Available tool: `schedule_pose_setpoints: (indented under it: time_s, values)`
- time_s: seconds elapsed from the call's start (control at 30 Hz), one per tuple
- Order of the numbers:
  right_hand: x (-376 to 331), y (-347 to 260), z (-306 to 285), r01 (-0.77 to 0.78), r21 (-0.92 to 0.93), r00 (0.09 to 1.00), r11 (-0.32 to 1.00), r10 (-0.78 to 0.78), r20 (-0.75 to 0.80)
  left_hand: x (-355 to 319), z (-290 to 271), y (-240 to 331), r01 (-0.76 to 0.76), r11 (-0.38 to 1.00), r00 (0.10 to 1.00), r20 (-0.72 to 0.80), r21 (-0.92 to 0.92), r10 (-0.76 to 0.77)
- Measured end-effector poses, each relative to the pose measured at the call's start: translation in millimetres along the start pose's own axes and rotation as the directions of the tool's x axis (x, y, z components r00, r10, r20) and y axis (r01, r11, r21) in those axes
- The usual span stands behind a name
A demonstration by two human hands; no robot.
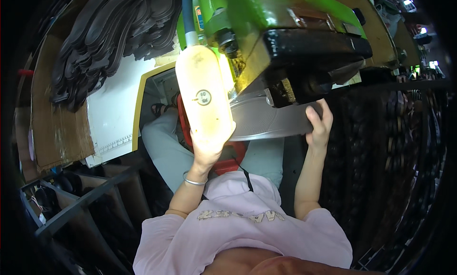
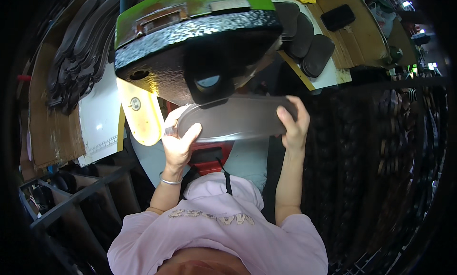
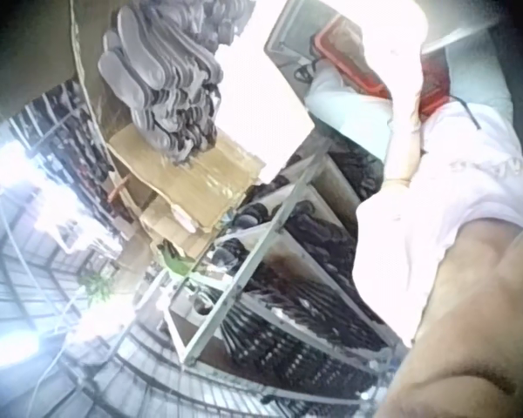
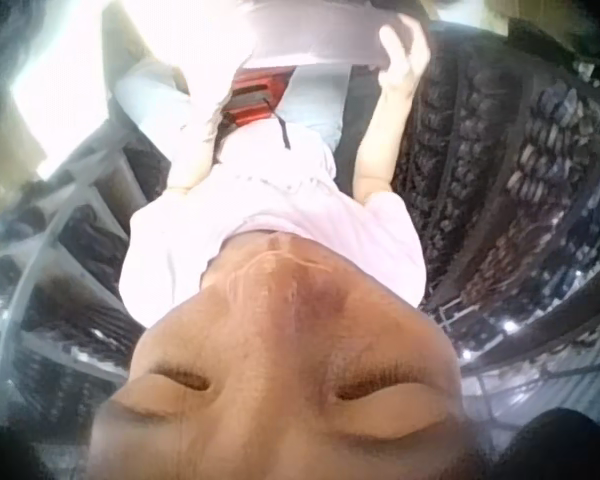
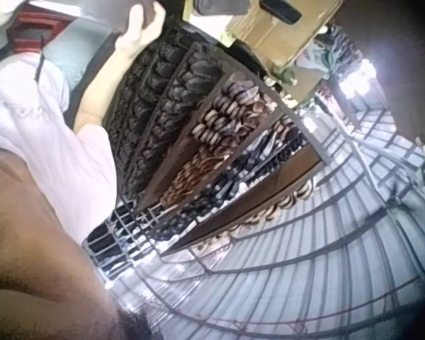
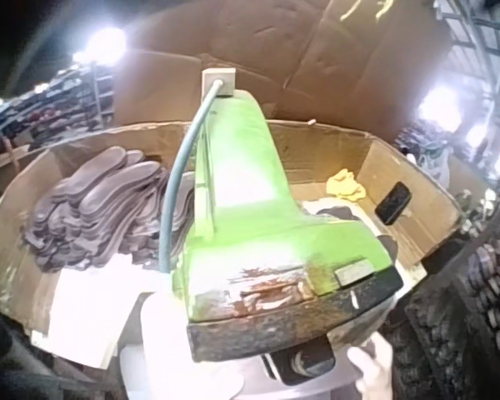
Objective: The person sits at a green grinding machine and repeatedly presses the edges of shoe insoles against the grinding wheel. They handle the insoles one by one, rotating them to grind different edges, and place the finished insoles on a nearby surface.
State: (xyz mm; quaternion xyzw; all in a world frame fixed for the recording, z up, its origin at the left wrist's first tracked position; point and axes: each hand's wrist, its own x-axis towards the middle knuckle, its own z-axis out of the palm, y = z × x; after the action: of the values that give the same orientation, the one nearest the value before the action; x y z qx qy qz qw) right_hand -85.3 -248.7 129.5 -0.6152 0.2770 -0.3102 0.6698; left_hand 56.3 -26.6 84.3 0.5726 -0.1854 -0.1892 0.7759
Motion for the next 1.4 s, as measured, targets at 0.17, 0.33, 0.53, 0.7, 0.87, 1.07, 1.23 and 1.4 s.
schedule_pose_setpoints:
  time_s: [0.17,0.33,0.53,0.7,0.87,1.07,1.23,1.4]
  values:
    - [36.9,-1.1,15.5,-0.149,-0.009,0.962,0.989,0.147,0.232,-2.2,-24.8,9.3,0.029,0.997,1.0,-0.004,-0.075,-0.03]
    - [26.4,28.8,26.9,0.053,-0.013,0.954,0.999,-0.047,0.296,-16.7,-34.1,17.4,0.108,0.808,0.97,-0.116,-0.578,-0.213]
    - [-38.7,63.8,-4.6,-0.152,0.155,0.985,0.976,0.137,0.102,-27.8,15.7,-0.6,0.293,0.717,0.935,0.032,-0.633,-0.353]
    - [-93.2,92.6,-24.7,-0.308,0.377,0.95,0.873,0.303,0.075,-8.4,34.3,-44.8,0.086,0.991,0.98,0.185,-0.104,-0.066]
    - [-132.0,108.3,2.7,-0.458,0.46,0.888,0.761,0.366,0.278,30.0,57.1,-16.4,-0.055,0.969,0.998,0.045,0.241,0.045]
    - [-139.5,86.6,1.3,-0.431,0.414,0.902,0.802,0.368,0.225,11.8,39.1,-24.4,-0.071,0.979,0.997,-0.019,0.192,0.076]
    - [-93.0,40.1,-15.4,-0.21,0.275,0.978,0.938,0.2,0.066,-1.5,22.9,-6.3,0.062,0.992,0.998,-0.02,-0.108,-0.064]
    - [-17.4,7.2,-2.0,-0.075,0.181,0.995,0.981,0.062,0.077,-1.6,-5.8,-7.2,0.106,0.994,0.993,0.046,-0.026,-0.104]
